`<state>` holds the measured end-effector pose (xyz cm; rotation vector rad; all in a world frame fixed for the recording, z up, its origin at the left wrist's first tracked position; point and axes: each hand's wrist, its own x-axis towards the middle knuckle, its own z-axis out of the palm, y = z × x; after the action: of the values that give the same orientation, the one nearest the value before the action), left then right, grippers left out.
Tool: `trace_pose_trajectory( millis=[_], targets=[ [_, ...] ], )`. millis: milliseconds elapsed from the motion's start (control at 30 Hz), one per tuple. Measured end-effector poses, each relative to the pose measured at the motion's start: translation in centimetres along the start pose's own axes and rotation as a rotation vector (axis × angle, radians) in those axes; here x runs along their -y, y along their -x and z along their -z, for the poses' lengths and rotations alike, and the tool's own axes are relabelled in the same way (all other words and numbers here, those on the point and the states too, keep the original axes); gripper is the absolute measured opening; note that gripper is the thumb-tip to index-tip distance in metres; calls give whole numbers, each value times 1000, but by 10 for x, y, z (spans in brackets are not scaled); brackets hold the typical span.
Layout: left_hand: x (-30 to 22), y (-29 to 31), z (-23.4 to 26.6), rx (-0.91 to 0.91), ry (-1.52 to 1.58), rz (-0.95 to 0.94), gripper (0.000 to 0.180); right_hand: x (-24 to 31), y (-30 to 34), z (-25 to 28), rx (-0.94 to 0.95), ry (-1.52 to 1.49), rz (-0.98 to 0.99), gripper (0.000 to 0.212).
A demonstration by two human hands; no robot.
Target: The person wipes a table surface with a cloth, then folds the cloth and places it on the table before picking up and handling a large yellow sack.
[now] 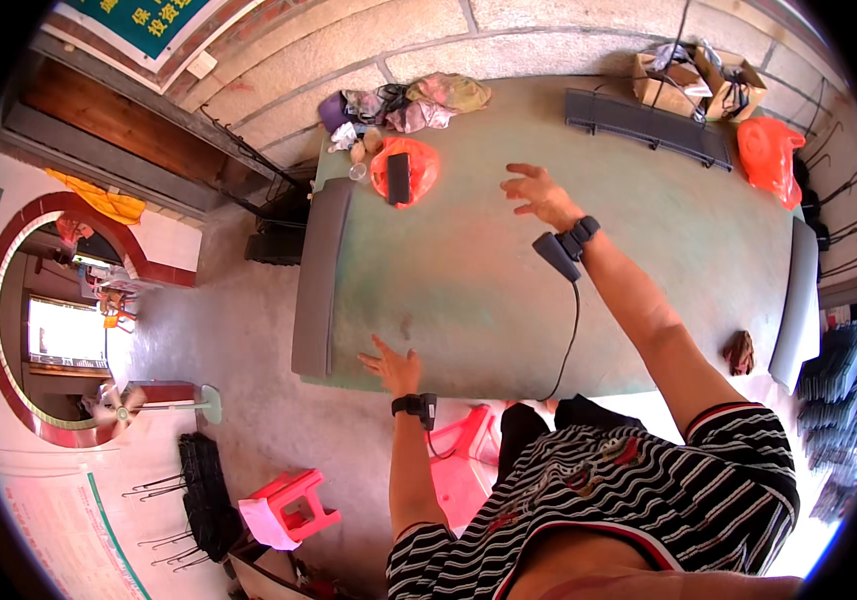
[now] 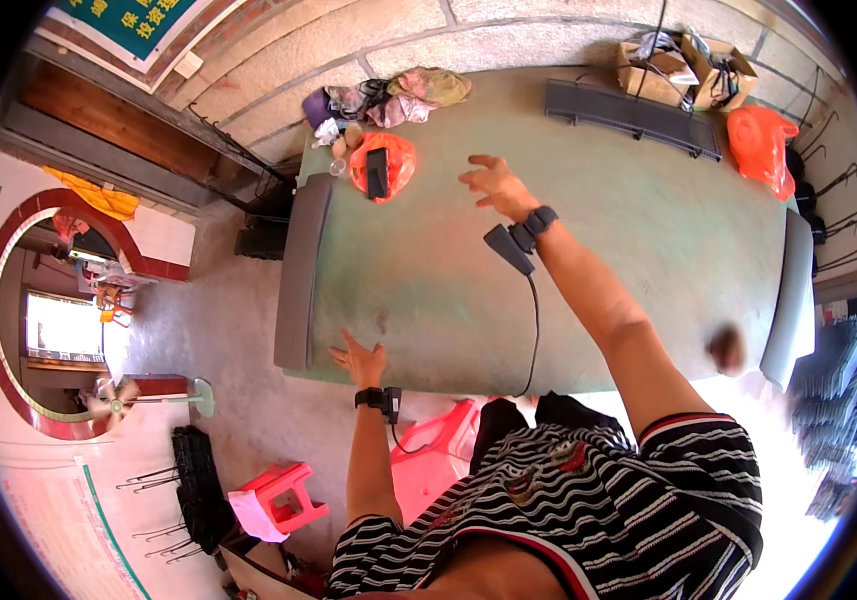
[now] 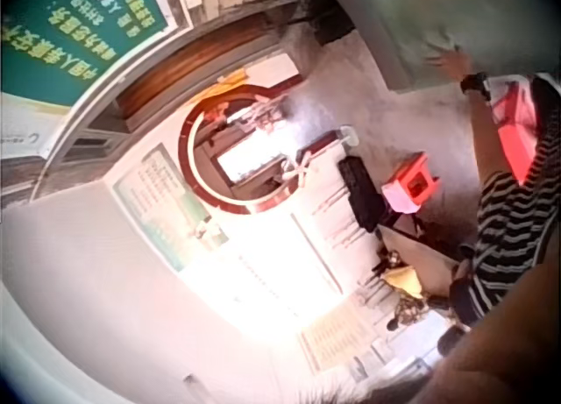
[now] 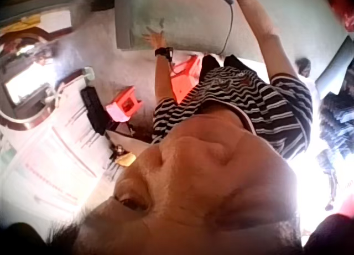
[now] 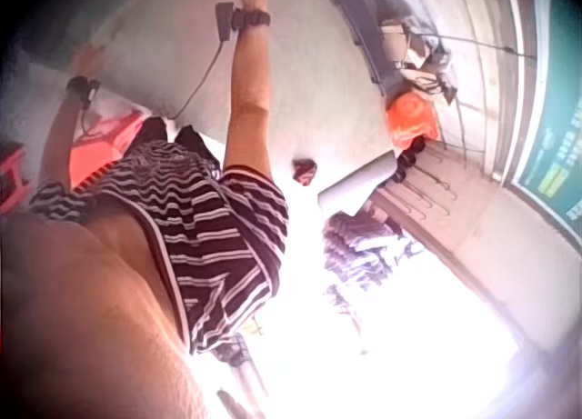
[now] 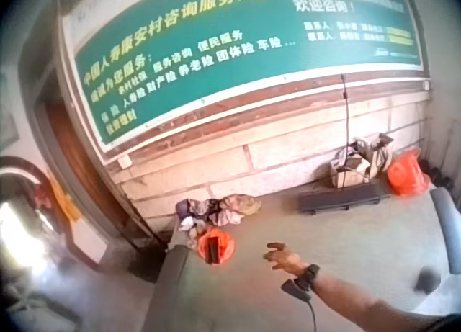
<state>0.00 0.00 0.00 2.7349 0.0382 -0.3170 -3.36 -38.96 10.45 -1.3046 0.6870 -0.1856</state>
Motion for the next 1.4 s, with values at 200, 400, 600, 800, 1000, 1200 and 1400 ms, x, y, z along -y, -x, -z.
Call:
trace_pose_trajectory(
  millis=[200, 400, 600, 800, 1000, 1200, 1400],
  targets=[
    [-28, -121, -23, 105, -145, 224, 101, 58, -116, -17, -287, 268, 185, 67],
    [-60, -249, -83, 263, -199, 131, 116, 70, -242, 13, -299, 483, 168, 57],
    [-85, -341, -134, 432, -109, 201, 133, 38, -341, -18, -282, 939, -4, 56],
    [-123, -348, -139, 559, -211, 363, 145, -41, -456, -33, -352, 1204, 191, 32],
    [-117, -359, -135, 597, -254, 406, 146, -71, -538, -86, -190, 1254, 299, 44],
    [-121, -361, -135, 582, -179, 404, 145, -88, -582, -113, -529, 1242, 303, 52],
    [-126, -363, -137, 602, -176, 415, 145, -94, -607, -69, -780, 1341, 329, 58]
  ],
)
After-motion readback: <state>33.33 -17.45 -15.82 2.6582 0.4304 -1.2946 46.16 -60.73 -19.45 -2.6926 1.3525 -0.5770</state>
